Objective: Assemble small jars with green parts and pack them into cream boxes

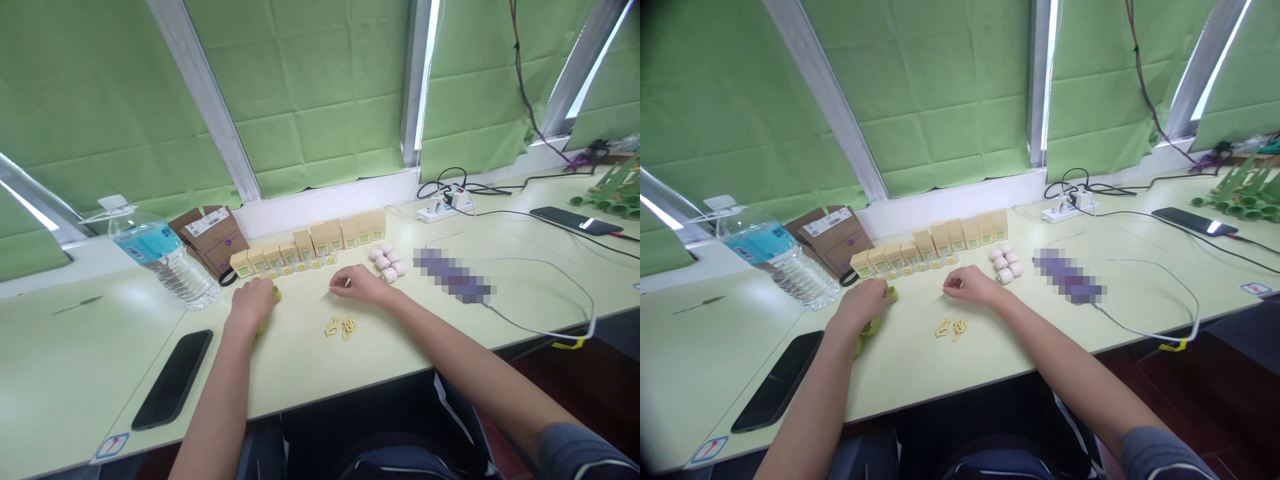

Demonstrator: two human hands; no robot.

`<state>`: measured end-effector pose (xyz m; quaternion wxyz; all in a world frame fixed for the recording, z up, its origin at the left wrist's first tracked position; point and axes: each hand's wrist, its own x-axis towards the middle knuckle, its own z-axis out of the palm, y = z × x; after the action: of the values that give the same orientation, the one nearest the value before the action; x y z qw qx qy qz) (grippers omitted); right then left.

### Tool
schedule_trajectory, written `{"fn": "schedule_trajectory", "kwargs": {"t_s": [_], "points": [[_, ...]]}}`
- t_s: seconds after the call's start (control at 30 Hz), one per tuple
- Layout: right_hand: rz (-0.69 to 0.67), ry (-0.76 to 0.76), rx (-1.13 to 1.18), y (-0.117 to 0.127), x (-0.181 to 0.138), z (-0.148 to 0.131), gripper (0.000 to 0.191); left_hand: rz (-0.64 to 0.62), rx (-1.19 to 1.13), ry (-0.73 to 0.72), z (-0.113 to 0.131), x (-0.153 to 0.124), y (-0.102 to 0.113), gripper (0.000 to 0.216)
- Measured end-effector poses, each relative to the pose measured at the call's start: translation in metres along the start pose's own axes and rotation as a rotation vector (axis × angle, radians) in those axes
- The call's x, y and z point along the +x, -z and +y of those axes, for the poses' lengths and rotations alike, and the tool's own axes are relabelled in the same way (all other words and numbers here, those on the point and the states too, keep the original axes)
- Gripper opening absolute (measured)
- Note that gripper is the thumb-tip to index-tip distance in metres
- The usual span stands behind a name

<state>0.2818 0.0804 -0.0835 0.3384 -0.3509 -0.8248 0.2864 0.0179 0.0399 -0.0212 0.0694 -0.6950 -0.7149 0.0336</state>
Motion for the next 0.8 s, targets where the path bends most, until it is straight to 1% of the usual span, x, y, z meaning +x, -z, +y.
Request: {"fn": "schedule_trajectory", "kwargs": {"t_s": [0.17, 0.3, 0.43, 0.53, 0.6, 0.67, 0.73, 0.8], "points": [[0.037, -0.012, -0.003, 0.0, 0.001, 0.0, 0.011, 0.173, -0.04, -0.101, 0.024, 0.006, 0.005, 0.017], [0.087, -0.021, -0.005, 0.0, 0.002, 0.0, 0.01, 0.329, -0.227, -0.193, 0.048, 0.014, 0.003, 0.017], [0.131, -0.019, -0.001, 0.001, 0.002, 0.0, 0.007, 0.408, -0.493, -0.296, 0.066, 0.024, -0.013, 0.009], [0.163, -0.006, 0.026, 0.002, 0.002, 0.0, 0.007, 0.464, -0.652, -0.362, 0.07, 0.027, -0.031, 0.006], [0.183, -0.001, 0.041, 0.003, 0.001, -0.001, 0.006, 0.476, -0.735, -0.393, 0.069, 0.027, -0.041, 0.016], [0.202, 0.0, 0.051, 0.003, 0.001, -0.002, 0.006, 0.466, -0.814, -0.391, 0.067, 0.025, -0.047, 0.031], [0.217, 0.003, 0.06, 0.004, 0.0, -0.002, 0.007, 0.451, -0.876, -0.364, 0.066, 0.023, -0.051, 0.045], [0.228, 0.012, 0.072, 0.003, 0.0, -0.002, 0.007, 0.441, -0.894, -0.352, 0.066, 0.02, -0.051, 0.053]]}}
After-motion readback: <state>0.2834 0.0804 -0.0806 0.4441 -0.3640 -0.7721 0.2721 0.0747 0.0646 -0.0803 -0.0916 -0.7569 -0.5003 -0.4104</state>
